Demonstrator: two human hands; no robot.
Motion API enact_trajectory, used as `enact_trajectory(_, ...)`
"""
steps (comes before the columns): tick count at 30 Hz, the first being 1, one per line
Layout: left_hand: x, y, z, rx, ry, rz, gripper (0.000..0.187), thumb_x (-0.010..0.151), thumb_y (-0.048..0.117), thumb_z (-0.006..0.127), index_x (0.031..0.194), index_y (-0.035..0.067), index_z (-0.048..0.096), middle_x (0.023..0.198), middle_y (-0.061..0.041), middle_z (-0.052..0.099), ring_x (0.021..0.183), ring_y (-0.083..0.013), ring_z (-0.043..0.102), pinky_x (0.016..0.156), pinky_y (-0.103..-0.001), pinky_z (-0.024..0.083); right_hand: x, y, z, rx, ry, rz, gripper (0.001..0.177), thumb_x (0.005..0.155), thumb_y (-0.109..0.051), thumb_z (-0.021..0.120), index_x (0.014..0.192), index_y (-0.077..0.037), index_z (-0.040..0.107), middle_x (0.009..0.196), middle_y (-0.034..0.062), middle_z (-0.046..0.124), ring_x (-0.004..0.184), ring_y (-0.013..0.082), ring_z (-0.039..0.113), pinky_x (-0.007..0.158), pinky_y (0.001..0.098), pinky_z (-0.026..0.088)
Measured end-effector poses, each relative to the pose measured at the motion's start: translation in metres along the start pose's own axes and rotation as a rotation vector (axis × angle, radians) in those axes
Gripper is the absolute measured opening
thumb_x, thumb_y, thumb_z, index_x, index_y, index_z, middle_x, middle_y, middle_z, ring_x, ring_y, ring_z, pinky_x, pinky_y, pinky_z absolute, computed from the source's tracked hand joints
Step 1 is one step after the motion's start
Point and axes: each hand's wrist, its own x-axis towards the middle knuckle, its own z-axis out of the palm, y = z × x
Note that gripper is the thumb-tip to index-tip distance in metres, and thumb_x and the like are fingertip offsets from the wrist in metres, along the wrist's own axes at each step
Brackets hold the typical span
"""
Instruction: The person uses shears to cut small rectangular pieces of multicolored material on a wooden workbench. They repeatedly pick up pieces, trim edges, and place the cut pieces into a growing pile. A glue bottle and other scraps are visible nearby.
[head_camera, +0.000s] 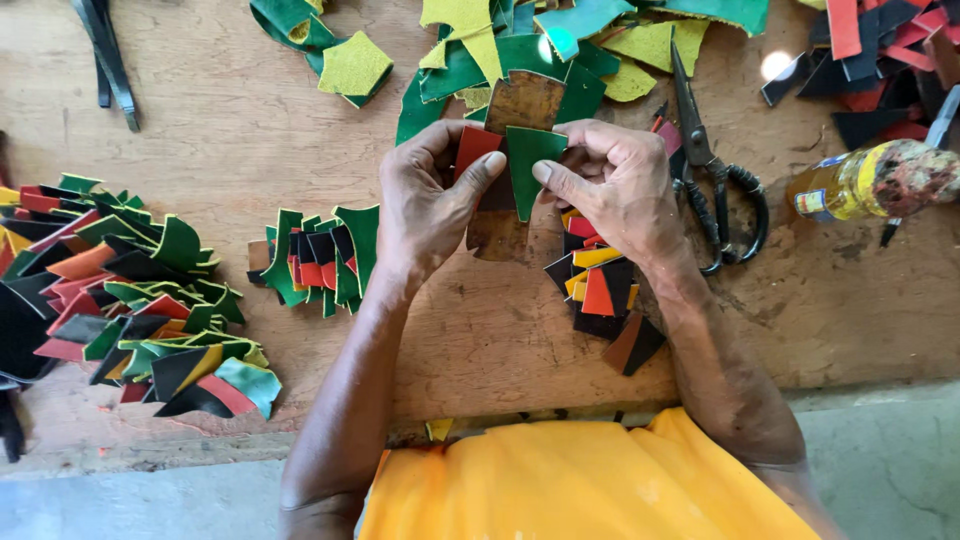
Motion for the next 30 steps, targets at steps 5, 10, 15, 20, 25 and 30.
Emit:
enact_trajectory(5, 0.0, -0.003, 0.002, -0.012, 0.027, -0.022, 0.019, 0.094, 0.008, 0.078, 0.109, -0.001, 0.07, 0.097, -0.003, 0.076, 0.087, -0.0054, 0.069, 0.08, -0.023, 0.06, 0.001, -0.002, -0.003, -0.197, -0.028, -0.089, 0.051, 0.092, -0.005, 0.081, 0.135, 0.006, 0.057, 0.097, 0.0117, 0.077, 0.085, 0.0122, 0.074, 0.072, 0.0248, 0.062)
enact_trajectory(10, 0.003, -0.008, 0.001, -0.032, 0.021, -0.042, 0.018, 0.093, 0.007, 0.079, 0.107, 0.0, 0.07, 0.096, -0.003, 0.076, 0.087, -0.0056, 0.069, 0.08, -0.023, 0.061, 0.002, -0.002, -0.002, -0.202, -0.035, -0.062, 0.057, 0.092, -0.006, 0.081, 0.139, 0.005, 0.052, 0.093, 0.0119, 0.077, 0.085, 0.0107, 0.073, 0.072, 0.0246, 0.062)
enact_trajectory(15, 0.002, -0.011, 0.0, -0.072, 0.008, -0.089, 0.018, 0.091, 0.006, 0.08, 0.105, 0.0, 0.07, 0.095, -0.004, 0.077, 0.085, -0.0061, 0.071, 0.079, -0.023, 0.062, 0.002, -0.002, -0.004, -0.309, -0.028, -0.054, 0.05, 0.091, -0.007, 0.083, 0.131, 0.003, 0.055, 0.092, 0.0112, 0.078, 0.081, 0.0108, 0.073, 0.066, 0.0244, 0.059)
enact_trajectory(20, 0.001, -0.014, 0.003, -0.069, -0.009, -0.071, 0.026, 0.088, 0.006, 0.084, 0.109, -0.002, 0.07, 0.096, -0.006, 0.076, 0.086, -0.0069, 0.07, 0.078, -0.023, 0.06, 0.0, 0.0, -0.012, -0.281, -0.07, -0.126, 0.039, 0.095, -0.003, 0.079, 0.129, 0.004, 0.06, 0.094, 0.0098, 0.075, 0.086, 0.0106, 0.073, 0.072, 0.024, 0.059)
enact_trajectory(25, 0.001, -0.014, 0.007, -0.012, 0.021, -0.096, 0.037, 0.085, 0.008, 0.085, 0.117, -0.004, 0.072, 0.101, -0.008, 0.079, 0.088, -0.0077, 0.072, 0.08, -0.023, 0.062, -0.003, 0.003, -0.018, -0.183, -0.073, -0.1, 0.039, 0.095, 0.0, 0.077, 0.131, 0.005, 0.062, 0.095, 0.0093, 0.072, 0.085, 0.0096, 0.069, 0.074, 0.0225, 0.059)
enact_trajectory(30, 0.001, -0.013, 0.014, -0.02, 0.063, -0.09, 0.042, 0.083, 0.01, 0.086, 0.119, -0.005, 0.071, 0.103, -0.009, 0.079, 0.089, -0.0079, 0.072, 0.082, -0.024, 0.063, -0.003, 0.001, -0.017, -0.16, -0.067, -0.072, 0.039, 0.093, -0.001, 0.077, 0.129, 0.005, 0.062, 0.098, 0.0081, 0.074, 0.088, 0.0085, 0.071, 0.079, 0.0221, 0.062)
